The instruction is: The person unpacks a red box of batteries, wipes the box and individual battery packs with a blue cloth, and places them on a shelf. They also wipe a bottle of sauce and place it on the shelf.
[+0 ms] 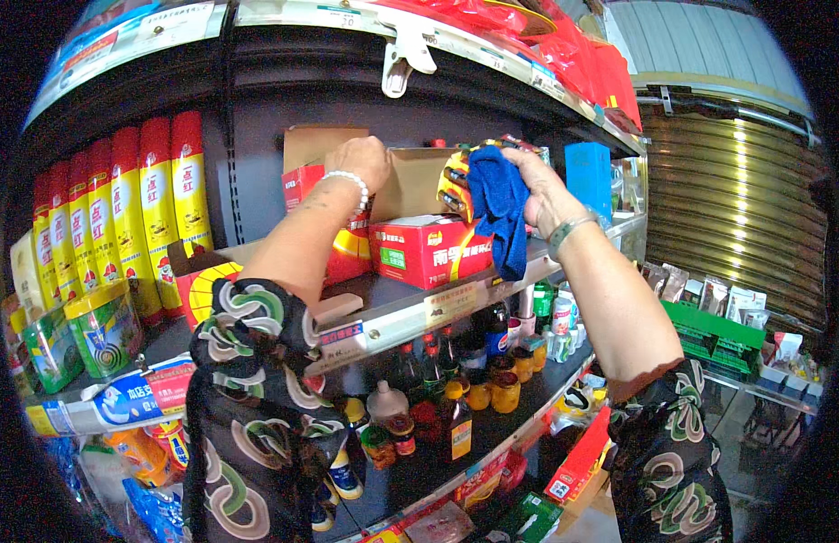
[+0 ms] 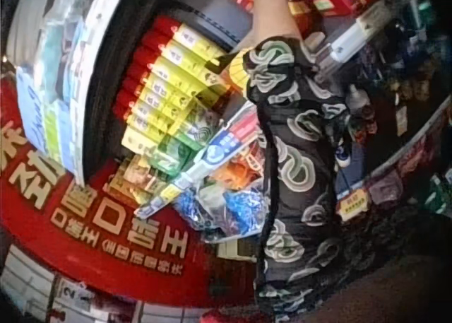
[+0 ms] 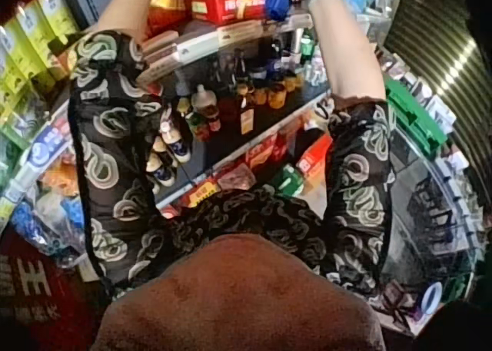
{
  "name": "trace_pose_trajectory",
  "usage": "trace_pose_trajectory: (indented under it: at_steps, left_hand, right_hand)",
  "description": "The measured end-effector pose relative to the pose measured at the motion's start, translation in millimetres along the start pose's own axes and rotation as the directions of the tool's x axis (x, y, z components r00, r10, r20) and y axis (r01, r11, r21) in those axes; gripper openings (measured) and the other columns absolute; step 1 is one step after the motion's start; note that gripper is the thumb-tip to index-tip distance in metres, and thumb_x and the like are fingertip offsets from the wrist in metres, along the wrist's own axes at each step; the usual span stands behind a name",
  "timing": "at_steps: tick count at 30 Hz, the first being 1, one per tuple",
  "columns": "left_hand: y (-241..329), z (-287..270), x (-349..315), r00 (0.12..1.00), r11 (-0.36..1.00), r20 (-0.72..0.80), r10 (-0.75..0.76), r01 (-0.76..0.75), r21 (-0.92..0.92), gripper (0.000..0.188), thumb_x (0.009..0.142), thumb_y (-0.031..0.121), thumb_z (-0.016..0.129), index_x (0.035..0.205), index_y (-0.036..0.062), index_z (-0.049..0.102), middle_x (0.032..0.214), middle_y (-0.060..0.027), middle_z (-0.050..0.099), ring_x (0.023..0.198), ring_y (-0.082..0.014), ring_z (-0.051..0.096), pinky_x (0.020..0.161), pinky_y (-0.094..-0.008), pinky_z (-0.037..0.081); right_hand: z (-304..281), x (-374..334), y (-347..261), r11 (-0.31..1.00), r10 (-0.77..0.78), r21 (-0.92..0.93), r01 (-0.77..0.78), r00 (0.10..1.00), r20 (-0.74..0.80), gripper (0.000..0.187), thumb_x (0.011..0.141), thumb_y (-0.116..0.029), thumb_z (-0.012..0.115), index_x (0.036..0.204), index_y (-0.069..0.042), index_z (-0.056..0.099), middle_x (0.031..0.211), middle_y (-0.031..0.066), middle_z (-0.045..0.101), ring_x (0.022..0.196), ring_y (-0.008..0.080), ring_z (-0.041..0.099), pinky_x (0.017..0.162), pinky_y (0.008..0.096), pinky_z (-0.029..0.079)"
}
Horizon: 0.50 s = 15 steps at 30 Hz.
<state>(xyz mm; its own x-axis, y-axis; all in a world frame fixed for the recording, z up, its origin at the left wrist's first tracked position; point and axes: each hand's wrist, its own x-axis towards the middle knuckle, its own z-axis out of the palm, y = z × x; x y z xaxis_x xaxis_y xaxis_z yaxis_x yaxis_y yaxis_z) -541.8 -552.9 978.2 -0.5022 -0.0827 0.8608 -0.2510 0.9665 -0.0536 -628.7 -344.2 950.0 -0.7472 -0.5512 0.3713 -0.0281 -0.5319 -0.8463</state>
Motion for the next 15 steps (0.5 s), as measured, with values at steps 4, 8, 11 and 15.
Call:
trace_pose_trajectory:
  at_steps: [4, 8, 11, 15]
  left_hand:
    - [-3, 7, 11, 0.909, 0.865, 0.353, -0.220, 0.349, -0.360, 0.018, 0.077, 0.018, 0.049, 0.076, 0.0050, 0.061, 0.078, -0.0116, 0.062, 0.074, -0.0242, 0.060, 0.066, -0.0392, 0.049]
    - [-17, 59, 25, 0.685, 0.638, 0.700, 0.200, 0.451, -0.624, 0.012, 0.077, 0.018, 0.050, 0.075, 0.0082, 0.057, 0.071, -0.0049, 0.058, 0.071, -0.0147, 0.058, 0.058, -0.0363, 0.048]
    - [2, 78, 19, 0.750, 0.876, 0.484, 0.451, -0.268, -0.400, 0.022, 0.083, 0.020, 0.043, 0.082, 0.0038, 0.057, 0.079, -0.0071, 0.060, 0.069, -0.0186, 0.054, 0.062, -0.0361, 0.042]
    - [12, 44, 12, 0.707, 0.839, 0.500, 0.500, -0.251, -0.483, 0.042, 0.087, 0.034, 0.035, 0.080, 0.0015, 0.062, 0.080, -0.0152, 0.061, 0.072, -0.0246, 0.056, 0.070, -0.0368, 0.042]
  right_hand:
    - [14, 26, 19, 0.999, 0.035, -0.039, -0.034, 0.999, 0.032, 0.013, 0.079, -0.018, 0.051, 0.080, -0.007, 0.057, 0.074, 0.0074, 0.062, 0.059, 0.0210, 0.059, 0.058, 0.0351, 0.051]
    - [14, 26, 18, 0.995, 0.037, -0.091, -0.038, 0.999, -0.019, 0.014, 0.079, -0.017, 0.050, 0.084, -0.006, 0.058, 0.074, 0.0093, 0.062, 0.059, 0.0221, 0.060, 0.055, 0.0386, 0.052]
    - [14, 9, 10, 0.993, 0.058, -0.104, -0.063, 0.997, -0.046, 0.016, 0.080, -0.015, 0.048, 0.087, -0.004, 0.058, 0.075, 0.0111, 0.062, 0.057, 0.0233, 0.060, 0.054, 0.0381, 0.053]
    - [9, -10, 0, 0.989, -0.053, -0.143, 0.042, 0.996, -0.076, 0.019, 0.079, -0.018, 0.050, 0.086, -0.002, 0.058, 0.075, 0.0131, 0.062, 0.061, 0.0238, 0.061, 0.055, 0.0397, 0.053]
